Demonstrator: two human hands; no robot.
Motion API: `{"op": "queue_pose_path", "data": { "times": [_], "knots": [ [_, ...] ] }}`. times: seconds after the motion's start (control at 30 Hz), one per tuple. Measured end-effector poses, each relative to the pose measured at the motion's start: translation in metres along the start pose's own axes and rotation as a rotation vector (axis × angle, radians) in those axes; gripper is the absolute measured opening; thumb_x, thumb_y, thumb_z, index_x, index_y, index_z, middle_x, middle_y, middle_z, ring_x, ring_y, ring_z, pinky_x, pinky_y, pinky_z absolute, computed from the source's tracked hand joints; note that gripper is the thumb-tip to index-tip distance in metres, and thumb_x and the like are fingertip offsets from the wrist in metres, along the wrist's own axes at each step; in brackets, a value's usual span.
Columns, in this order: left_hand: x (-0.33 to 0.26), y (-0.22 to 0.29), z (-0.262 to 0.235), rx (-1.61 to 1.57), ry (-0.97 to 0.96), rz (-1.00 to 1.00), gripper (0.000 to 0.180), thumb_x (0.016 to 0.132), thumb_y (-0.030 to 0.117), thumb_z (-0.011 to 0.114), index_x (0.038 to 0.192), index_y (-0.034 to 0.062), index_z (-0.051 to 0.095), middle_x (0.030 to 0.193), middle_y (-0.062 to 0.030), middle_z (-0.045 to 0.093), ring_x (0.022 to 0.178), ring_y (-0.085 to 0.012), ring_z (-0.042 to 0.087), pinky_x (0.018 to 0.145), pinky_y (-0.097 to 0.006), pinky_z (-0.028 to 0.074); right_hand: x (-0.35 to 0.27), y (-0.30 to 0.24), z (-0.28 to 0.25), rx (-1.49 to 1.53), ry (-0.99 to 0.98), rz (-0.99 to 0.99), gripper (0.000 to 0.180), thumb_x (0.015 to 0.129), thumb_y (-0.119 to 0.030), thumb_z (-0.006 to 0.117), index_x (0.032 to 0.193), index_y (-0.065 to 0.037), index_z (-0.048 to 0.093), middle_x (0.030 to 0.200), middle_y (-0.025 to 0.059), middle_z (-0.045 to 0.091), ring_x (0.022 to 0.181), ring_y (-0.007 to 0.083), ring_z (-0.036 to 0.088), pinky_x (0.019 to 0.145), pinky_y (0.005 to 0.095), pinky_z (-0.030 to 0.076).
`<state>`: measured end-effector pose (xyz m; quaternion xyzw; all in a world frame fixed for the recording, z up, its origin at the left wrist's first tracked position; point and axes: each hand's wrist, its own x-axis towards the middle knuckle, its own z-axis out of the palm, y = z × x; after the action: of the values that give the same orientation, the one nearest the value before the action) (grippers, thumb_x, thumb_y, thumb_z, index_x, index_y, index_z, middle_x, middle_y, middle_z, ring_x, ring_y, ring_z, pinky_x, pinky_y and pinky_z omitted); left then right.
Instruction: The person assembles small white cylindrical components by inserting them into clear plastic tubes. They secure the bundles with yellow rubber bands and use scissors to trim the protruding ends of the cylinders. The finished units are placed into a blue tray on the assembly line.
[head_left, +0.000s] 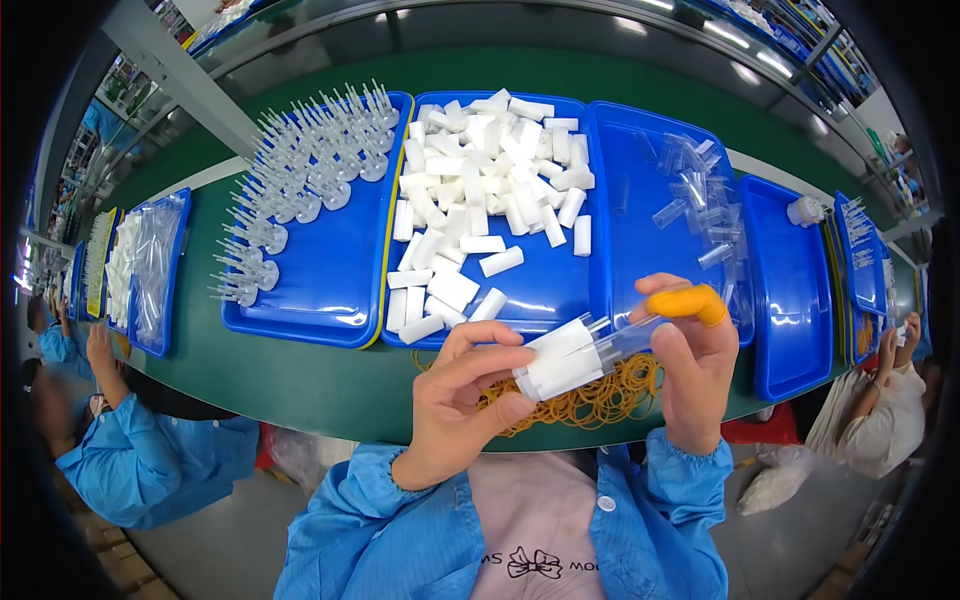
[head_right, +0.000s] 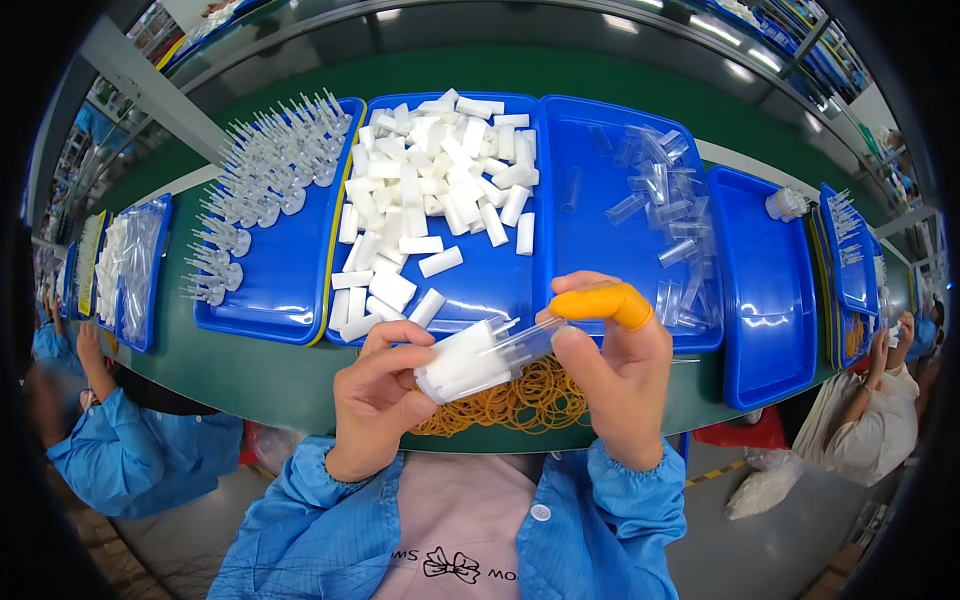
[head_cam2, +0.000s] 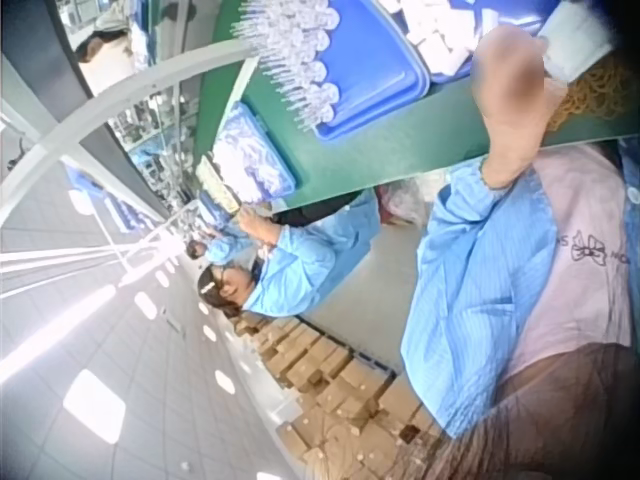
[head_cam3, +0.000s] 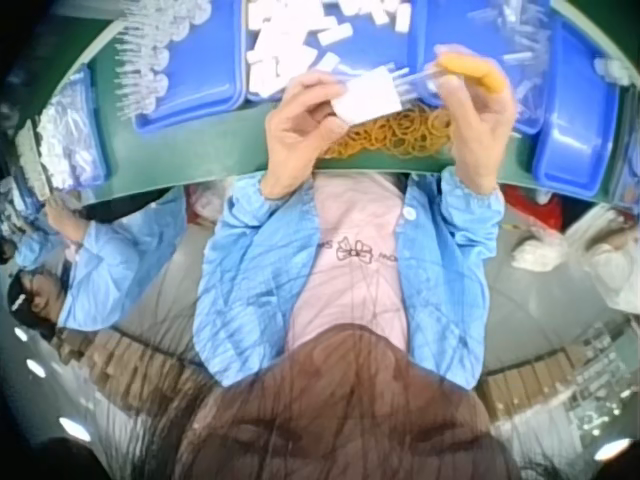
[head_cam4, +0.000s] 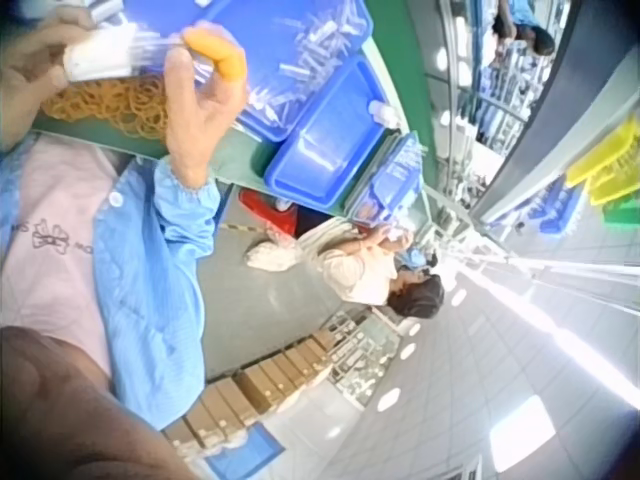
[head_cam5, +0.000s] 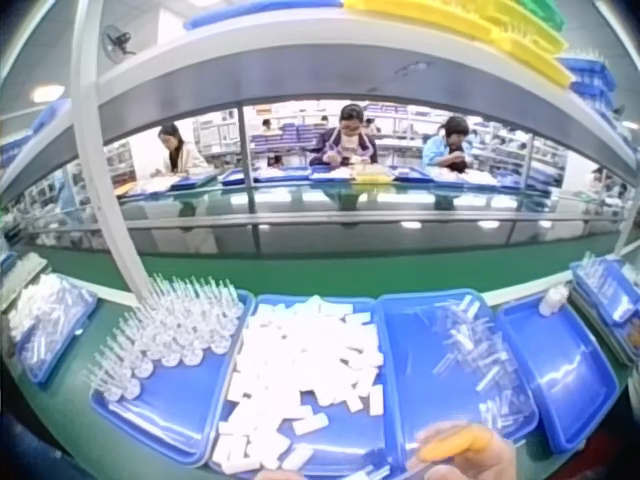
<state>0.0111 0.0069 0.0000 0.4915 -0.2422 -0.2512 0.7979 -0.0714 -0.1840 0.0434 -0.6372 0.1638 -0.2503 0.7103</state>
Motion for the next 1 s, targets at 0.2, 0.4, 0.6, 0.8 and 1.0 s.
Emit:
{"op": "queue_pose_path", "data": {
  "times": [0.2,0.4,0.6,0.8,1.0],
  "knots": [
    [-0.001,0.006,-0.001,-0.160,-0.001,-0.059,0.045,0.075,-0.006,0.069,0.116,-0.0065,0.051,0.117,-0.0126,0.045,0.110,-0.0221,0.052,0.097,-0.035,0.045,-0.013,0.005,0.013,-0.179,-0.060,-0.305,0.021,0.070,-0.001,0.062,0.091,-0.004,0.062,0.088,0.0076,0.064,0.105,0.0266,0.054,0.098,0.0483,0.033],
    [-0.005,0.009,-0.001,-0.120,-0.046,-0.009,0.044,0.072,-0.009,0.070,0.113,-0.0068,0.052,0.114,-0.0132,0.045,0.109,-0.0227,0.053,0.097,-0.037,0.045,-0.021,-0.005,0.020,-0.266,-0.091,-0.368,0.020,0.062,-0.002,0.068,0.081,-0.005,0.065,0.085,0.0048,0.064,0.102,0.0283,0.053,0.098,0.0501,0.032],
    [-0.005,0.010,0.001,-0.137,-0.012,-0.011,0.042,0.072,-0.011,0.070,0.110,-0.0066,0.052,0.112,-0.0127,0.045,0.109,-0.0229,0.053,0.097,-0.037,0.045,-0.019,0.005,0.023,-0.258,-0.102,-0.381,0.021,0.064,-0.001,0.070,0.085,-0.004,0.065,0.090,0.0052,0.063,0.101,0.0275,0.052,0.094,0.0474,0.036],
    [-0.003,0.009,0.005,-0.267,-0.019,-0.088,0.042,0.074,-0.010,0.067,0.111,-0.0021,0.049,0.114,-0.0115,0.047,0.108,-0.0197,0.053,0.093,-0.034,0.047,-0.018,0.003,0.037,-0.425,-0.112,-0.475,0.037,0.067,-0.010,0.071,0.102,-0.003,0.063,0.112,0.0121,0.055,0.108,0.0320,0.049,0.096,0.0470,0.034],
    [0.000,0.019,0.004,-0.540,0.002,-0.492,0.032,0.081,-0.002,0.062,0.109,0.0042,0.047,0.118,-0.0092,0.051,0.108,-0.0165,0.052,0.091,-0.032,0.044,-0.015,-0.008,0.041,-0.768,-0.267,-0.458,0.061,0.062,-0.021,0.077,0.118,-0.006,0.056,0.136,0.0185,0.037,0.126,0.0377,0.036,0.101,0.0508,0.028]
  ]
}}
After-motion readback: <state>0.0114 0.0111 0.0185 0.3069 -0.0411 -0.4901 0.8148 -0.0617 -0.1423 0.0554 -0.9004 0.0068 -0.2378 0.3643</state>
